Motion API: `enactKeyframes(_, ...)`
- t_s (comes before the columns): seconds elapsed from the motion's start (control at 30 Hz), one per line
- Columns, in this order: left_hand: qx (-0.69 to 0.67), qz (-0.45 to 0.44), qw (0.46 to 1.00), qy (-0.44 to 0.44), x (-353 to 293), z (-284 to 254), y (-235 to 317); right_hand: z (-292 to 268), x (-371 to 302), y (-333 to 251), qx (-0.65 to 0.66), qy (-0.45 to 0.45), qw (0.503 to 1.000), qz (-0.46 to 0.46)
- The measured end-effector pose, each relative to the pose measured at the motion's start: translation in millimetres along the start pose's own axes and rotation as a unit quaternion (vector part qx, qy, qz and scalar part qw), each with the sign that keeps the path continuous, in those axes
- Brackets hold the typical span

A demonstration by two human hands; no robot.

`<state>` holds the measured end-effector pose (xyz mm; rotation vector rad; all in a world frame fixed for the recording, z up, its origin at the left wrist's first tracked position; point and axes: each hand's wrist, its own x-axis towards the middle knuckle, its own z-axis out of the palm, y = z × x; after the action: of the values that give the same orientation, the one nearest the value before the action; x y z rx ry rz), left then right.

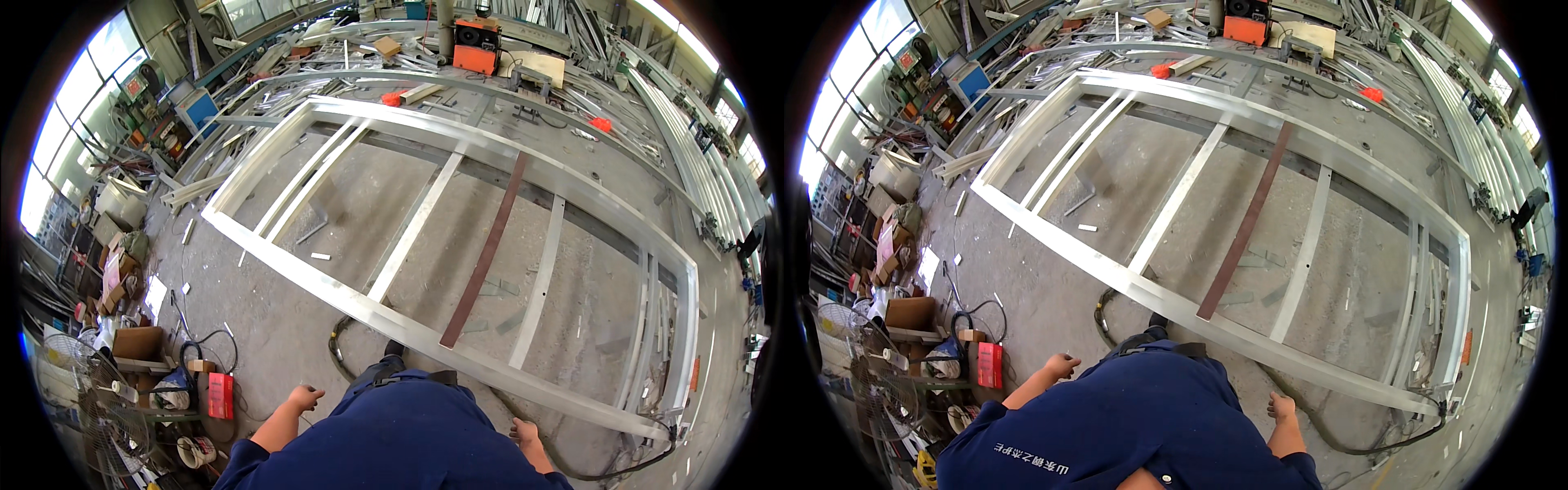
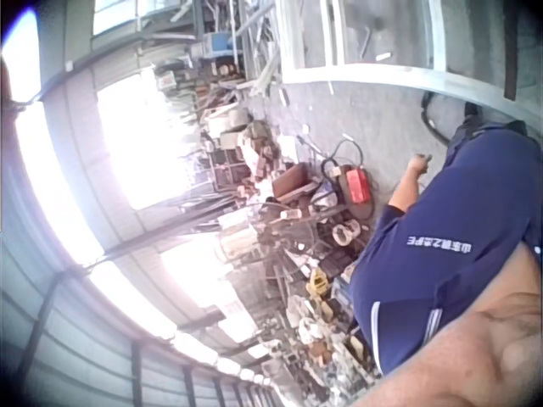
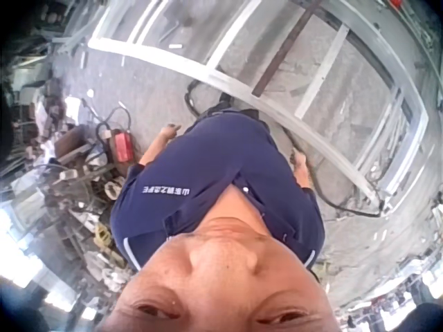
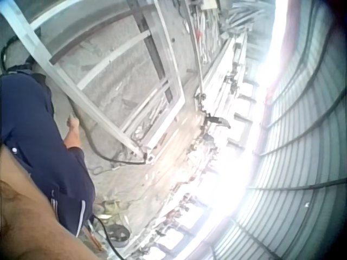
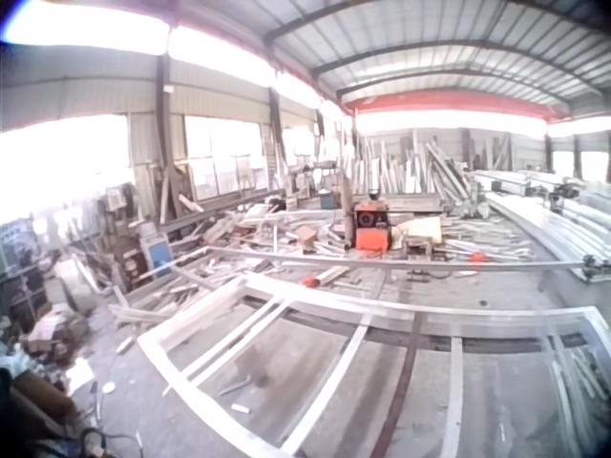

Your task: The person uses an angle grinder to smooth the edge of a metal bar, then places it into a large rectangular metal frame. They proceed to pick up and position several additional metal bars into the frame, aligning them as crossbars. Finally, they use a tape measure to check the dimensions of the frame.

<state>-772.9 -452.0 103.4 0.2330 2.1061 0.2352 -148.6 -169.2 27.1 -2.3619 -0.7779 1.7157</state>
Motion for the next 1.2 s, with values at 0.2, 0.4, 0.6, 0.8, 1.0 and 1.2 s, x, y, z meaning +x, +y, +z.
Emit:
enactKeyframes(0.2,-0.007,0.024,0.999,0.027,-0.3,-7.3,11.5,0.5,29.3,1.0,0.019,-0.056,0.998,-0.025)
enactKeyframes(0.4,-0.005,0.044,0.996,0.077,-59.1,1.8,-14.6,-2.0,56.1,-31.8,-0.06,-0.061,0.992,-0.088)
enactKeyframes(0.6,0.098,0.11,0.98,0.136,-25.0,32.1,-113.4,17.9,93.0,-32.8,-0.155,-0.044,0.975,-0.152)
enactKeyframes(0.8,0.105,0.11,0.982,0.11,15.0,20.8,-127.8,74.5,29.4,-20.2,-0.155,-0.026,0.98,-0.12)
enactKeyframes(1.0,0.084,0.158,0.978,0.103,84.4,-55.5,-161.6,130.1,-44.0,1.1,-0.322,-0.011,0.944,-0.065)
enactKeyframes(1.2,-0.021,0.183,0.977,0.109,141.8,-194.5,-243.1,258.5,-99.1,6.9,-0.278,-0.012,0.96,-0.024)
